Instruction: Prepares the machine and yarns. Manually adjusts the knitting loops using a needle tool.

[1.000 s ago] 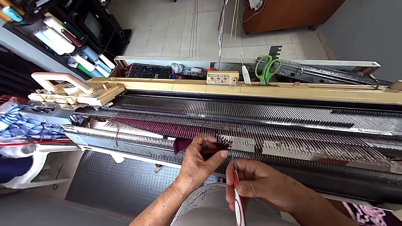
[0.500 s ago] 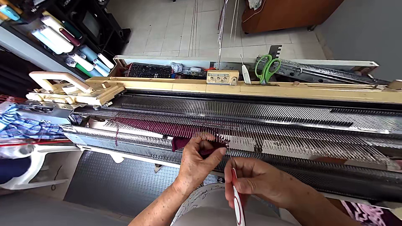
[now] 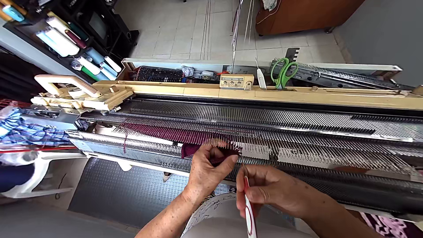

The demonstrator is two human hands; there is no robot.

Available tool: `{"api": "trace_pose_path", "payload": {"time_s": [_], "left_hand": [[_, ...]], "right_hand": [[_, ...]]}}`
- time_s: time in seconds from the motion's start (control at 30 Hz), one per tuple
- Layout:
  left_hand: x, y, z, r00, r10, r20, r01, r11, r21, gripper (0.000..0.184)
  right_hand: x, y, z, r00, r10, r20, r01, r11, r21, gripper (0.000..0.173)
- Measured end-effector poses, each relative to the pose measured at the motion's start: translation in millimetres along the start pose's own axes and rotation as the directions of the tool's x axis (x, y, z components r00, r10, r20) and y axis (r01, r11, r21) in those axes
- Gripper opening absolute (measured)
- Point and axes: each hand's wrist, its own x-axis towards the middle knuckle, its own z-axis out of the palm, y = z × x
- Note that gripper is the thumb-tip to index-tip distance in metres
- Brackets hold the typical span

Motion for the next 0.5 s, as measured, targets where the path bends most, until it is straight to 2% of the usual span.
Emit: {"api": "trace_pose_path", "payload": {"time_s": [0.13, 0.23, 0.33, 0.4, 0.5], "left_hand": [[0.0, 0.5, 2.8, 1.0, 0.003, -0.031, -0.003, 1.0, 0.002, 0.018], [-1.2, -0.6, 3.9, 0.998, 0.03, -0.049, -0.029, 0.999, 0.033, 0.018], [0.1, -6.0, -1.4, 0.999, 0.042, -0.028, -0.042, 0.999, 0.012, 0.02], [0.4, -4.1, -4.1, 1.0, 0.02, -0.009, -0.02, 1.0, 0.003, 0.019], [1.5, -4.5, -5.5, 1.0, 0.004, -0.027, -0.004, 1.0, -0.003, 0.014]], "right_hand": [[-19.5, -4.7, 16.8, 0.996, -0.06, 0.072, 0.06, 0.998, -0.001, 0.015], [-29.2, -11.2, 24.5, 0.994, -0.033, 0.101, 0.033, 0.999, -0.006, 0.019], [-10.7, -4.4, 6.8, 0.999, -0.012, 0.042, 0.013, 1.0, -0.028, 0.013], [3.8, 0.7, -3.8, 1.0, 0.016, 0.011, -0.017, 1.0, 0.018, 0.01], [-7.5, -1.2, 6.7, 0.997, -0.03, 0.075, 0.03, 1.0, 0.006, 0.013]]}}
